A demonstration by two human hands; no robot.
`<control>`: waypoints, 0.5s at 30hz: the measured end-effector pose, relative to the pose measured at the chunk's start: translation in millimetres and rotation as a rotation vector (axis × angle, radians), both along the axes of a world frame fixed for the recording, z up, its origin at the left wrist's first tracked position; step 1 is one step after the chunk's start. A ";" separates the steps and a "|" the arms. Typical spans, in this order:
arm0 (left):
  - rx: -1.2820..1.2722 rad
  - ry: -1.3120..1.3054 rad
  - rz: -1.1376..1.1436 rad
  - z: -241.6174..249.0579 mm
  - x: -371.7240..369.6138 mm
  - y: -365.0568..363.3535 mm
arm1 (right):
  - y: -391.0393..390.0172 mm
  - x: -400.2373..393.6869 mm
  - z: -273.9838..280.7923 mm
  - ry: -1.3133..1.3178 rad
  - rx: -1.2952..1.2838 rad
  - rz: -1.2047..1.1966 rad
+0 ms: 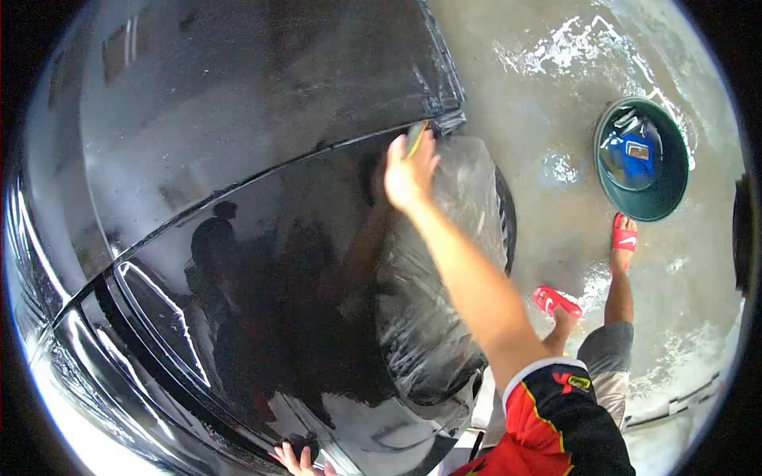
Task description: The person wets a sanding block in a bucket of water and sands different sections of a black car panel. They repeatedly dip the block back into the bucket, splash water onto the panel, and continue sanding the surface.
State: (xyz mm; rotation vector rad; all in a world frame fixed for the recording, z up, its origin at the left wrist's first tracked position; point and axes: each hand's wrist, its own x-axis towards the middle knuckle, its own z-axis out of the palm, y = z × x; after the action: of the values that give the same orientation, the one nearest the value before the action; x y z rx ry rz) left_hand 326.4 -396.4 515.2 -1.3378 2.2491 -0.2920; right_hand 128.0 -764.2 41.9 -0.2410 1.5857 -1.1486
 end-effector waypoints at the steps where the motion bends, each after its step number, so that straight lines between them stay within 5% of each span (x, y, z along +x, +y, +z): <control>1: 0.014 -0.024 -0.001 0.9 -3.0 -2.9 | 31.2 12.6 50.6 0.063 -0.142 -0.094; 3: 0.032 -0.020 -0.016 -0.7 -7.2 -8.7 | 109.8 15.1 155.6 0.378 -0.297 0.514; 4: 0.016 -0.063 -0.020 2.1 -3.9 -5.9 | 147.7 17.9 192.0 0.182 -0.464 0.592; 5: 0.004 -0.092 -0.031 -0.5 0.2 -4.6 | 178.0 7.8 213.7 0.181 -0.670 0.980; 6: -0.003 -0.083 -0.047 -5.1 -8.4 -10.8 | 228.9 44.1 225.1 0.248 -0.797 0.795; 8: -0.026 -0.123 -0.071 -10.5 -17.1 -18.0 | 280.4 41.1 215.6 -0.204 -0.978 0.536; 10: -0.074 -0.173 -0.068 -14.5 -11.6 -14.4 | 298.8 -3.0 160.1 -0.712 -0.597 0.639; 11: -0.066 -0.157 -0.068 -12.6 -15.3 -16.5 | 301.5 -34.5 117.9 -0.754 -0.406 0.625; 15: -0.078 -0.313 -0.078 -17.0 -16.9 -19.2 | 284.7 -241.1 -113.2 -0.134 -0.002 0.106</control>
State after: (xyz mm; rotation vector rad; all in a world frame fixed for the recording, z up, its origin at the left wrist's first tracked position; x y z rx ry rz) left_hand 309.5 -415.6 498.2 -1.1531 2.0456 -0.5795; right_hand -113.1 -479.5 -71.3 -0.2413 1.4371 -1.0623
